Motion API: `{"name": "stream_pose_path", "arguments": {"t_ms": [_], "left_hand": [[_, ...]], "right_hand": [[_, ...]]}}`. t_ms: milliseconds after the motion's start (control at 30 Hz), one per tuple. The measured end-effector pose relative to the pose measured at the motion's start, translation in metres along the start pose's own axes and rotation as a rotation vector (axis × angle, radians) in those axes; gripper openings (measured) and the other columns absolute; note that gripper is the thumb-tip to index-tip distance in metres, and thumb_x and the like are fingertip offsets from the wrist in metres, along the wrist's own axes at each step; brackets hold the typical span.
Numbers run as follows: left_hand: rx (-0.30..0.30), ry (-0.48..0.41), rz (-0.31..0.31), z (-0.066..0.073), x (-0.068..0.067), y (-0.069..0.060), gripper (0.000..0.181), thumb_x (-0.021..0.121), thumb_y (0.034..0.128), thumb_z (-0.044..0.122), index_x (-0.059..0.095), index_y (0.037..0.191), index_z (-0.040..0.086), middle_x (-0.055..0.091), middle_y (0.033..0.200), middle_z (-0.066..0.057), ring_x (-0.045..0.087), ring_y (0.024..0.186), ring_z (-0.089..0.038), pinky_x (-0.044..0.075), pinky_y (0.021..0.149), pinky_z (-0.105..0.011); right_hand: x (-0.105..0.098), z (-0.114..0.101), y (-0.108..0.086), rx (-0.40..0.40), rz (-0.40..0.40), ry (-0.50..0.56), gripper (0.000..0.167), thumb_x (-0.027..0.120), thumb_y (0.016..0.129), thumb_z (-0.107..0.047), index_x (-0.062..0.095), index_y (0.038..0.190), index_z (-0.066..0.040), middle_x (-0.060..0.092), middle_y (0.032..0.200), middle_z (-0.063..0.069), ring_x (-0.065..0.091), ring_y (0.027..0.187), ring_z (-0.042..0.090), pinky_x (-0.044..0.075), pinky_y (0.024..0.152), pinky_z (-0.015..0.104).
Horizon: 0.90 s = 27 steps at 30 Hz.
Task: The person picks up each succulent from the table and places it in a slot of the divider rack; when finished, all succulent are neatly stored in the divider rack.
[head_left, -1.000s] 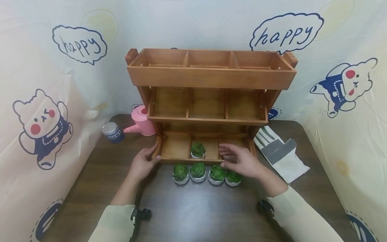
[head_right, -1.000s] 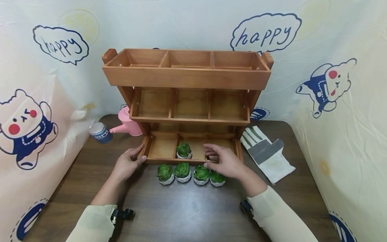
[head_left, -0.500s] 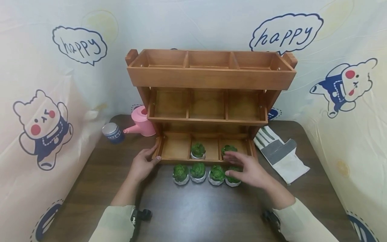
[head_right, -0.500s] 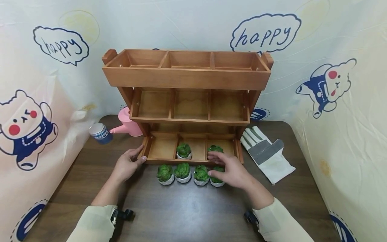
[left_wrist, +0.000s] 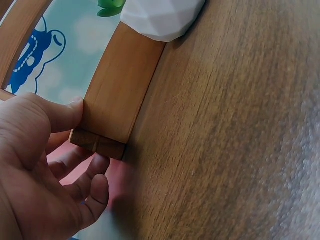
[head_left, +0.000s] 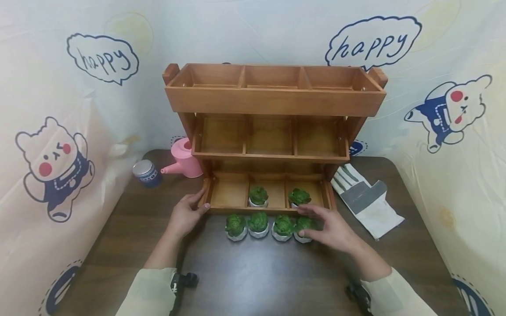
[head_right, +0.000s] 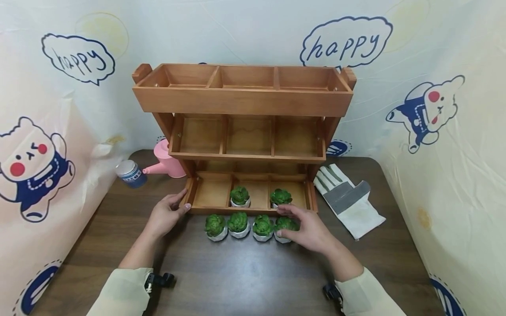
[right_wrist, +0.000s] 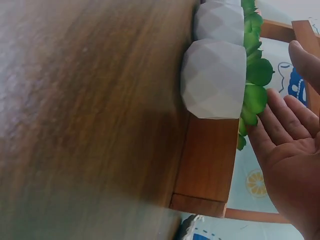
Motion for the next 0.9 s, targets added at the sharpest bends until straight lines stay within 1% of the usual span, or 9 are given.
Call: {"name": "stream_pose_path", "arguments": {"t_ms": [133, 267, 400, 633, 767, 900], "left_hand": [[0.001, -0.003, 0.004, -0.001, 0.000, 0.000, 0.065, 0.072, 0.0986, 0.036, 0.046, 0.158, 0.026, 0.053, 0.145, -0.016, 0.052, 0.131, -0.041, 0.042, 0.108, -0.064], [0.000, 0.001, 0.004, -0.001, 0.001, 0.001, 0.065, 0.072, 0.0985, 0.037, 0.046, 0.158, 0.027, 0.054, 0.144, -0.016, 0.052, 0.131, -0.042, 0.043, 0.108, -0.064], [0.000, 0.003, 0.003, -0.001, 0.001, 0.001, 0.065, 0.072, 0.0985, 0.038, 0.046, 0.158, 0.027, 0.054, 0.145, -0.017, 0.053, 0.131, -0.042, 0.043, 0.108, -0.065], [-0.023, 0.001, -0.007, -0.001, 0.001, 0.000, 0.066, 0.072, 0.0986, 0.037, 0.045, 0.158, 0.028, 0.053, 0.145, -0.017, 0.052, 0.131, -0.042, 0.043, 0.108, -0.064], [-0.032, -0.002, -0.009, -0.001, 0.002, 0.000, 0.066, 0.072, 0.0985, 0.038, 0.045, 0.158, 0.029, 0.053, 0.145, -0.016, 0.052, 0.131, -0.042, 0.043, 0.108, -0.064], [-0.032, -0.005, -0.011, -0.001, 0.002, 0.000, 0.066, 0.071, 0.0985, 0.038, 0.045, 0.158, 0.029, 0.052, 0.147, -0.017, 0.051, 0.133, -0.042, 0.042, 0.108, -0.065]], "right_hand": [[-0.001, 0.003, -0.004, 0.005, 0.012, -0.030, 0.065, 0.090, 0.083, -0.029, 0.063, 0.139, -0.012, 0.068, 0.136, 0.001, 0.065, 0.123, 0.025, 0.051, 0.104, 0.048], [-0.003, 0.006, -0.008, 0.015, 0.013, -0.027, 0.068, 0.091, 0.081, -0.030, 0.063, 0.139, -0.009, 0.066, 0.138, 0.005, 0.065, 0.124, 0.028, 0.052, 0.104, 0.046], [-0.004, 0.007, -0.011, 0.035, 0.014, -0.026, 0.070, 0.092, 0.080, -0.031, 0.063, 0.139, -0.009, 0.065, 0.139, 0.007, 0.066, 0.122, 0.030, 0.053, 0.102, 0.045], [-0.004, 0.012, -0.015, 0.045, -0.005, -0.027, 0.073, 0.092, 0.079, -0.034, 0.062, 0.141, -0.009, 0.064, 0.141, 0.008, 0.067, 0.121, 0.031, 0.053, 0.101, 0.047], [-0.004, 0.014, -0.016, 0.044, -0.017, -0.064, 0.077, 0.094, 0.077, -0.037, 0.062, 0.142, -0.011, 0.064, 0.141, 0.006, 0.067, 0.120, 0.028, 0.055, 0.100, 0.047], [-0.001, 0.015, -0.016, 0.069, -0.054, -0.114, 0.082, 0.095, 0.073, -0.039, 0.060, 0.144, -0.014, 0.062, 0.143, 0.005, 0.063, 0.125, 0.027, 0.053, 0.102, 0.050]]}}
Point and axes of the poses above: each hand's wrist, its own y-axis towards the middle knuckle, its own x-axis out of the palm, z = x × y, the point moved 4 cm from there along y, towards the middle knuckle
